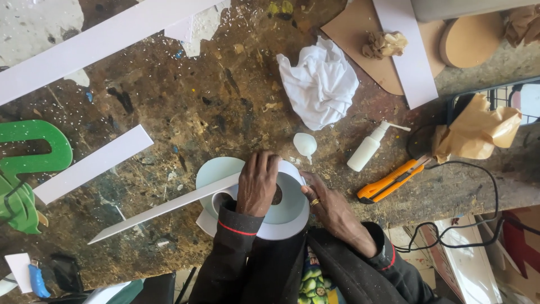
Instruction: Assembling a 3D letter 'S' by gluing a side strip to the base cutout on a workbench.
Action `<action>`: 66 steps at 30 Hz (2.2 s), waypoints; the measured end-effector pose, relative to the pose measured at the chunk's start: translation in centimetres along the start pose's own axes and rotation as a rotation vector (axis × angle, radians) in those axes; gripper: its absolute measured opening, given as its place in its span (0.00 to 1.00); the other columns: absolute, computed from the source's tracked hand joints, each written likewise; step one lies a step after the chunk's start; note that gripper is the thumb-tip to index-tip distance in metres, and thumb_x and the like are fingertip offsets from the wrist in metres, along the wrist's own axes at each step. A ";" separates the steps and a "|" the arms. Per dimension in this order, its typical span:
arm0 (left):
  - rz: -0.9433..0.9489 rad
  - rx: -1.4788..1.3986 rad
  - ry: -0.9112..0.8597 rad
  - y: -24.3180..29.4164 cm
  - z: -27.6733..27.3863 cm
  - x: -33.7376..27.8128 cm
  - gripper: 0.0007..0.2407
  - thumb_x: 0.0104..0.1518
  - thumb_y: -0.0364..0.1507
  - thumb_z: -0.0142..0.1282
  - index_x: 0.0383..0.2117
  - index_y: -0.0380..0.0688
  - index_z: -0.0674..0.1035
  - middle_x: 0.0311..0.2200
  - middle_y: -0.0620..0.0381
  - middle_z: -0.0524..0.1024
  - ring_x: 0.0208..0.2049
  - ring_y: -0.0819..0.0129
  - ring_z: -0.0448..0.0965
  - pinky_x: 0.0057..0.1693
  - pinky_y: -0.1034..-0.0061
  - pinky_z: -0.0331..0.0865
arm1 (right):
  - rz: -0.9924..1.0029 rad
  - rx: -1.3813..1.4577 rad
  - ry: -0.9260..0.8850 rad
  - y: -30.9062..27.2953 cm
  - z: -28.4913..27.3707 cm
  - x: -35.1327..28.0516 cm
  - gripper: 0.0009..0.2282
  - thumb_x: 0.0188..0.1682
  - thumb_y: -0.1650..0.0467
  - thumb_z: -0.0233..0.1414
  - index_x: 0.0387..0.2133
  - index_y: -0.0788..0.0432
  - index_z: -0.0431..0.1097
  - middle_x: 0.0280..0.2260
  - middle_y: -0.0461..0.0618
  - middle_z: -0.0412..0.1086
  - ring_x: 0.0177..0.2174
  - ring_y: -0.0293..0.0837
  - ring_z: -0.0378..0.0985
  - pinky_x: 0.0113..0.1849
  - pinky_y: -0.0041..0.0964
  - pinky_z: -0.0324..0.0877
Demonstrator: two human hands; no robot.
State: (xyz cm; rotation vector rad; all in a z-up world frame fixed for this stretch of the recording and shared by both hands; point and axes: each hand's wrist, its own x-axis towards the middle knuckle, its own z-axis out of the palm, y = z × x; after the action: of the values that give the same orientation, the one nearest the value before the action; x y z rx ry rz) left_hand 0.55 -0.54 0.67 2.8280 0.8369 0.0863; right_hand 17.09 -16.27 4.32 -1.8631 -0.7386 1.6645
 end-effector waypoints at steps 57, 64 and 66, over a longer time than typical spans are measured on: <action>-0.066 0.174 0.028 1.6 0.0 0.0 0.08 0.74 0.26 0.53 0.34 0.42 0.77 0.30 0.56 0.71 0.35 0.61 0.77 0.39 0.73 0.77 | -0.042 -0.100 -0.030 -0.4 -0.5 4.2 0.15 0.66 0.62 0.48 0.59 0.58 0.66 0.33 0.69 0.85 0.37 0.75 0.88 0.42 0.70 0.76; -0.077 0.161 0.071 1.7 -0.4 0.1 0.09 0.78 0.28 0.50 0.36 0.42 0.78 0.31 0.57 0.71 0.35 0.61 0.79 0.41 0.73 0.78 | -0.043 -0.122 0.036 -2.5 0.3 3.8 0.16 0.67 0.61 0.48 0.60 0.57 0.67 0.30 0.70 0.84 0.35 0.75 0.88 0.42 0.69 0.76; -0.078 0.174 0.064 1.7 -0.6 0.3 0.09 0.77 0.27 0.51 0.37 0.42 0.78 0.31 0.56 0.71 0.35 0.61 0.79 0.41 0.73 0.78 | -0.039 -0.136 0.038 -2.2 0.4 3.7 0.16 0.67 0.61 0.48 0.60 0.56 0.67 0.29 0.69 0.84 0.35 0.75 0.88 0.42 0.69 0.76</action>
State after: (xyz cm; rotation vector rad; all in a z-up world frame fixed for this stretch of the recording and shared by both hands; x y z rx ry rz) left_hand 1.66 -1.71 1.56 2.9634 1.0138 0.0970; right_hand 16.94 -12.09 3.27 -1.9546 -0.8857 1.5854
